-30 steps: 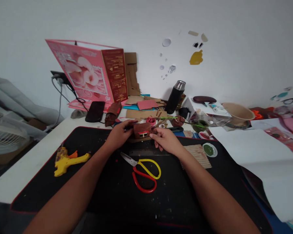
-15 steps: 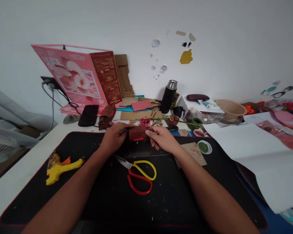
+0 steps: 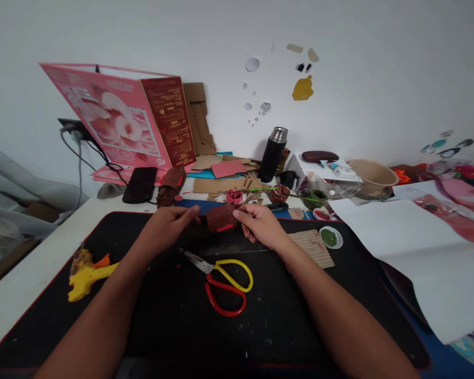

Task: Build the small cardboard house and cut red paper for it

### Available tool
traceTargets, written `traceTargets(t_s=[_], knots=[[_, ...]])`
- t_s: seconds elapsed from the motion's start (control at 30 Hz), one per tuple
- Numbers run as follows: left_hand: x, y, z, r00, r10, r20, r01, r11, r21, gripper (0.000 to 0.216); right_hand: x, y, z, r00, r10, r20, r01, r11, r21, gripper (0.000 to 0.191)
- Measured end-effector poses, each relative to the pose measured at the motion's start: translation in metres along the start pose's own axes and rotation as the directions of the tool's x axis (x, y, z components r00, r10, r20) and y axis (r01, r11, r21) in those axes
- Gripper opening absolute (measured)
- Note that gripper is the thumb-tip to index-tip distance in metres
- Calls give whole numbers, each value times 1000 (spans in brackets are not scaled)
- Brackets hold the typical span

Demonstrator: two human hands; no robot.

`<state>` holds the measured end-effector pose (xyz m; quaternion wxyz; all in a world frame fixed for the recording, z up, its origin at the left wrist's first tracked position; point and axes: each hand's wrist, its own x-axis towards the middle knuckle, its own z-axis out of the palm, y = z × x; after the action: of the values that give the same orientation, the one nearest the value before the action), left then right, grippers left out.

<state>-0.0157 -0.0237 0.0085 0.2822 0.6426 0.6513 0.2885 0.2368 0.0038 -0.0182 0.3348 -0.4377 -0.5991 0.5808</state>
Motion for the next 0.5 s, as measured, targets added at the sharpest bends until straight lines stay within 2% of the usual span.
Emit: traceTargets(t_s=[0.07,0.13,0.27,0.5], knots=[[-1,3,4,988,-37,149,41,999,-29,60,0,0,0,1000,2,-4,-2,1000,7,27],[0,6,7,977,-34,209,54,995,-88,60,0,0,0,1000,5,-14,-5,1000,5,29],[-1,11,10,966,-52,253,97,981,-168,63,0,0,1,1000,8,-5,-8,1000,4,31],[-3,22,14,962,-102,252,143,978,-153,63,-1,2,5,1000,-12,11,12,1000,15,30]])
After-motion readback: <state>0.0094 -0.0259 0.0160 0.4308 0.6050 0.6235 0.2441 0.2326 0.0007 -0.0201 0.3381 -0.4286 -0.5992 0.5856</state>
